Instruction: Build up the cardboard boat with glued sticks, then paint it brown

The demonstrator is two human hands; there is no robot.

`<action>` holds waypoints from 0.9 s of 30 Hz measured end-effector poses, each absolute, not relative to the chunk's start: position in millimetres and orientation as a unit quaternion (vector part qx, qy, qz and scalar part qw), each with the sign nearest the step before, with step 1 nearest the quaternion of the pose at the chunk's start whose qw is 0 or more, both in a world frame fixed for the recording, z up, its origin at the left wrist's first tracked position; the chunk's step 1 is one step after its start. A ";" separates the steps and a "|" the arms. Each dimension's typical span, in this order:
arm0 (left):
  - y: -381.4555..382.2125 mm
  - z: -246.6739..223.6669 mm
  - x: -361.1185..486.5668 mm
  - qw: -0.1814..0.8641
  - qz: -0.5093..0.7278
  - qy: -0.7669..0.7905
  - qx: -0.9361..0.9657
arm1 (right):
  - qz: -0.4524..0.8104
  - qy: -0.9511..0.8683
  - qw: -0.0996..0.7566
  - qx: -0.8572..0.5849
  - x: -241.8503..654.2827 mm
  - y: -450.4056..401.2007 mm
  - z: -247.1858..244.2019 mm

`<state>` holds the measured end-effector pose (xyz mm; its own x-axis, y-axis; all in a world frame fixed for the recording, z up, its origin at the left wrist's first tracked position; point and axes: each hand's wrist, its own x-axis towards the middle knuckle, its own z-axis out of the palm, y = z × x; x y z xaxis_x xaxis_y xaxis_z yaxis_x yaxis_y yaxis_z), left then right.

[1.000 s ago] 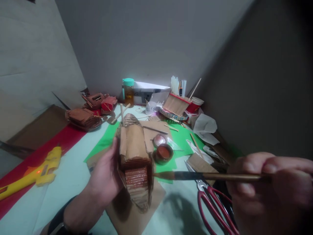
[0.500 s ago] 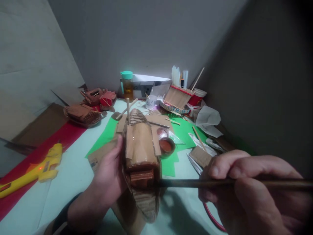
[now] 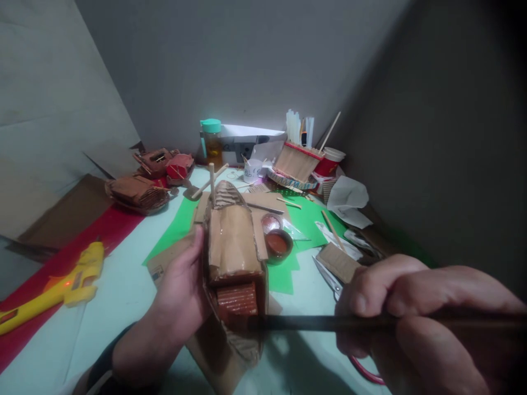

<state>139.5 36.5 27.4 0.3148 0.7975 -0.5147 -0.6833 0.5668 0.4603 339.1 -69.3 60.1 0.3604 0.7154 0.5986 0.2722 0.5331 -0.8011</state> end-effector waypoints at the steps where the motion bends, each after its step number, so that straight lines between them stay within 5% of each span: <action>1: 36.9 27.9 139.4 0.805 0.459 0.368 0.079 | 0.159 -0.549 0.684 -0.453 342.5 -69.6 58.8; 27: 38.5 25.7 137.1 0.794 0.458 0.392 0.076 | 0.155 -0.539 0.695 -0.451 332.2 -61.4 72.3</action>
<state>137.1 38.5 25.7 0.2722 0.7875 -0.5530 -0.6686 0.5681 0.4798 332.2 -61.4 72.3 0.3714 0.7008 0.6090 0.2706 0.5458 -0.7930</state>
